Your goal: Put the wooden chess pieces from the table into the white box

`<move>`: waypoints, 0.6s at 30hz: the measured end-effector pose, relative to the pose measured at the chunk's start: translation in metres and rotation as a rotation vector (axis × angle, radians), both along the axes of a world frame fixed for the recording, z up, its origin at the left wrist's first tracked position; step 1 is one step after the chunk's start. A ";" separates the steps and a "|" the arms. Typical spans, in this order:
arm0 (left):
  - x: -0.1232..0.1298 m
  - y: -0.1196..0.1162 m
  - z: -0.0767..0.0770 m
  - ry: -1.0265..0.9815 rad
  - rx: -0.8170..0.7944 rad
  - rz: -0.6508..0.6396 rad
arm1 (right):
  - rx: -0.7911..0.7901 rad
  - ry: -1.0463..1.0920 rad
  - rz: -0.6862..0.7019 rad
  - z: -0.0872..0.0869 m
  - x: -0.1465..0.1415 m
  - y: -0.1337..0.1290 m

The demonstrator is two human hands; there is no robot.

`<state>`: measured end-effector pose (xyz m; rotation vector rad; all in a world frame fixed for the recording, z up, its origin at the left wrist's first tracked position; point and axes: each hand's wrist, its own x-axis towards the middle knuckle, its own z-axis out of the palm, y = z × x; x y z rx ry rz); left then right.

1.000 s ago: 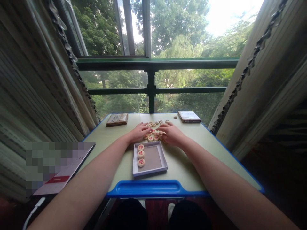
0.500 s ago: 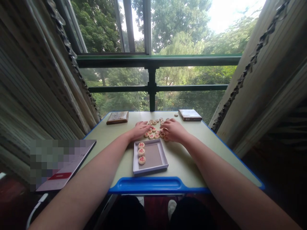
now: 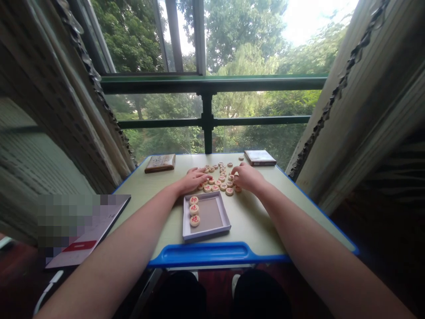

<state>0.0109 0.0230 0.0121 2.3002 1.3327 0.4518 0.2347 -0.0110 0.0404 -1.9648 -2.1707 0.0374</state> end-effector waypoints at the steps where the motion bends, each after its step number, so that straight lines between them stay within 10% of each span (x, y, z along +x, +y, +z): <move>1: 0.000 0.000 0.000 -0.006 0.003 0.000 | -0.014 0.013 -0.026 0.000 0.001 0.000; 18: -0.004 0.003 0.002 -0.384 0.080 0.094 | -0.041 0.241 -0.097 -0.006 0.012 0.013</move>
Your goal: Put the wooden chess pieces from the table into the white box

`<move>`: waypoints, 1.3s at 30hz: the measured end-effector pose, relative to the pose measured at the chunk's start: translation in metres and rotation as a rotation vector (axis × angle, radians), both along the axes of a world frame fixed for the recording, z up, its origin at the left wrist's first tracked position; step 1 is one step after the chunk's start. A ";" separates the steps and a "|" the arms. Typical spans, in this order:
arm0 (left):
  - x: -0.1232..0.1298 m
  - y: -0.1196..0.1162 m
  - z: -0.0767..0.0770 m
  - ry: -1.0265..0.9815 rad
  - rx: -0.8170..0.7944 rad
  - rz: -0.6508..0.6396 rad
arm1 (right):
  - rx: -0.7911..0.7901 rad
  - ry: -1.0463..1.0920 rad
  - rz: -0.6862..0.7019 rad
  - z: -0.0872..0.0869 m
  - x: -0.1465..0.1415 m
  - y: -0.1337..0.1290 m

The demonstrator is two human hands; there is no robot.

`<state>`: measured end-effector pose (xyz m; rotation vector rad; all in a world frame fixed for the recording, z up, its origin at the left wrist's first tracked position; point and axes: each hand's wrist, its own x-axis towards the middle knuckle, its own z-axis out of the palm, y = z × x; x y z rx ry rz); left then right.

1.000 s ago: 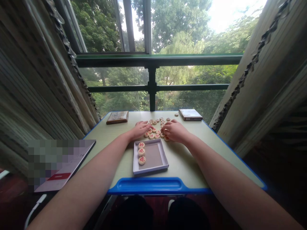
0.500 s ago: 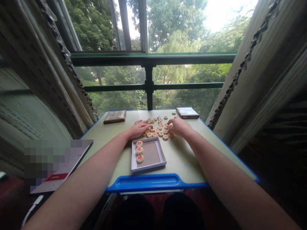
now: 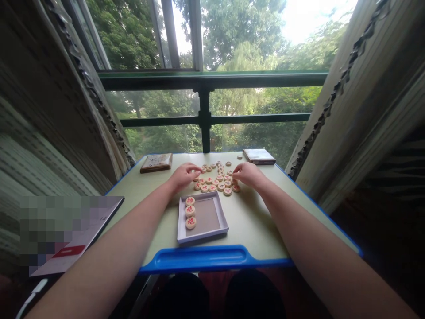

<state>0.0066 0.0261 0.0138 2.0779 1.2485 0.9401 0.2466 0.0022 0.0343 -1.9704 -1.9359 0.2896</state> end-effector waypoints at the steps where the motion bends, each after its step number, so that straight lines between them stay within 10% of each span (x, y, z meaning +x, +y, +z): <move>1: -0.002 -0.001 0.003 -0.017 -0.027 0.013 | -0.007 -0.015 -0.029 0.001 0.002 0.000; 10: -0.043 -0.020 0.045 0.124 -0.662 -0.217 | 0.061 -0.029 0.101 0.000 -0.009 -0.005; 18: -0.053 -0.016 0.041 0.214 -0.849 -0.382 | -0.096 0.124 0.147 -0.007 -0.012 -0.003; 29: -0.052 -0.013 0.037 0.304 -0.854 -0.390 | -0.017 0.415 0.113 0.000 -0.016 -0.010; 39: -0.048 -0.013 0.034 0.319 -0.852 -0.400 | 0.077 0.072 0.117 -0.004 -0.012 -0.003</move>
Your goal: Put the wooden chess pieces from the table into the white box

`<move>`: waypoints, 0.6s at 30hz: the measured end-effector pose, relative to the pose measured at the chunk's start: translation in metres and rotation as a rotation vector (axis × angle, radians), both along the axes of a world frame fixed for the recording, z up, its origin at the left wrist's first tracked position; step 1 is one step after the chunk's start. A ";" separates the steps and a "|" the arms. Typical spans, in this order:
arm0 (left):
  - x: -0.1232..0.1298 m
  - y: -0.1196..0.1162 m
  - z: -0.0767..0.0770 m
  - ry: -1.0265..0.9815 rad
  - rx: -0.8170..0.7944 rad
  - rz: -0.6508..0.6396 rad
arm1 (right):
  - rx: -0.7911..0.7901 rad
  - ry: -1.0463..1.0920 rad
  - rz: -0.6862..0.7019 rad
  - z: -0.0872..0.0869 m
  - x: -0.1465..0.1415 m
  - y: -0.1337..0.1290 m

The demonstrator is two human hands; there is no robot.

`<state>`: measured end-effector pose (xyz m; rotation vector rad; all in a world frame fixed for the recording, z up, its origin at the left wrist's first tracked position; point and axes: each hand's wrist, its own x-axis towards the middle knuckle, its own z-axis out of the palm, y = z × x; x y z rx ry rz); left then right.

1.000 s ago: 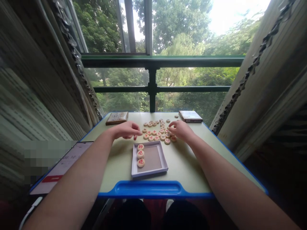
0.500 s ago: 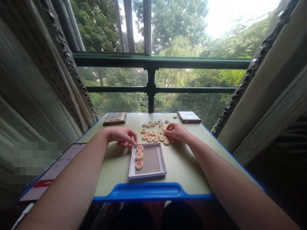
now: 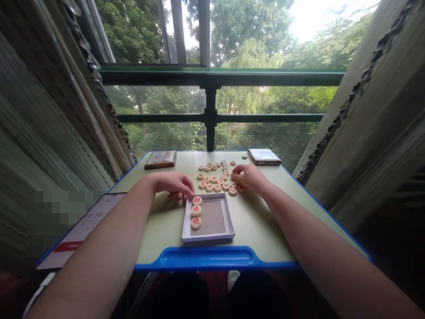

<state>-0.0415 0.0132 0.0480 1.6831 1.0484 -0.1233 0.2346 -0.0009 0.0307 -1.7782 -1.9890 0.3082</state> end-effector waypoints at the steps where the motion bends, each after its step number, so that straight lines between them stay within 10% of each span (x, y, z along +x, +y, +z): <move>1: 0.000 0.000 0.000 -0.005 0.000 0.001 | 0.027 -0.041 0.014 0.000 0.000 0.001; 18: 0.013 -0.002 -0.005 -0.063 0.073 0.109 | 0.066 -0.127 0.054 0.001 0.005 0.003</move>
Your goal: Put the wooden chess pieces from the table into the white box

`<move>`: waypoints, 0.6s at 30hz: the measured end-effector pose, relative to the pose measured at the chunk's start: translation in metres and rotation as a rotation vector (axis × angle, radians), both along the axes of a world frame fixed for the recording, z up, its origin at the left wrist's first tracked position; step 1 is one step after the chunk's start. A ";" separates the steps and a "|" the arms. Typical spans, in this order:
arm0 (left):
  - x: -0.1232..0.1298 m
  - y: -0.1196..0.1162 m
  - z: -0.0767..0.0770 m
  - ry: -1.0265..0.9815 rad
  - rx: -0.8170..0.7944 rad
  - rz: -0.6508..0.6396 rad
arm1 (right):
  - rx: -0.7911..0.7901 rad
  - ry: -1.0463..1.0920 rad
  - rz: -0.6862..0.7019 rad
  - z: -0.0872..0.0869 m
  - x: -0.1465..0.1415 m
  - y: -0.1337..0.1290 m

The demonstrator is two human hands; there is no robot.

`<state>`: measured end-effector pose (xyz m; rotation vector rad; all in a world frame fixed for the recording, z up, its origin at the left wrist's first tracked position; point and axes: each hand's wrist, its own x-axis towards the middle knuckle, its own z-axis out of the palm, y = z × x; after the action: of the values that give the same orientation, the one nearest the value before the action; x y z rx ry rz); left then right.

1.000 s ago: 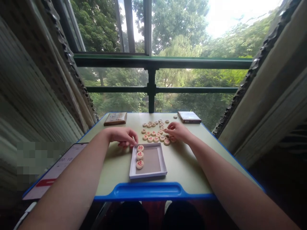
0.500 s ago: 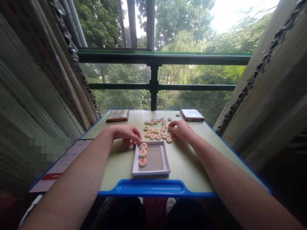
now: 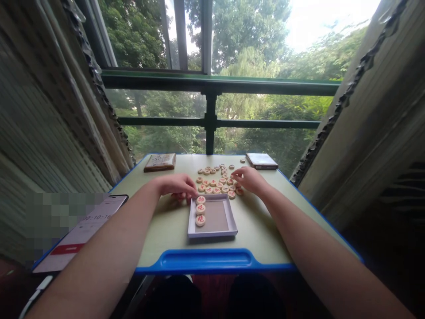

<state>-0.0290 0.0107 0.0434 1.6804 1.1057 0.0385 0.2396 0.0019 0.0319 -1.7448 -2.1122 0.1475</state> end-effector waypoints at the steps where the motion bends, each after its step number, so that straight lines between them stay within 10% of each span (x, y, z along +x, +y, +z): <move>1: 0.001 -0.001 0.000 -0.006 0.010 0.003 | 0.004 -0.012 -0.001 0.002 0.001 -0.001; 18: -0.001 0.003 -0.001 -0.020 0.055 0.065 | 0.061 -0.037 -0.033 -0.005 -0.008 -0.001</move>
<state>-0.0304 0.0134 0.0421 1.6895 1.1525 0.1283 0.2320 0.0012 0.0271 -1.7589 -2.0902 0.0414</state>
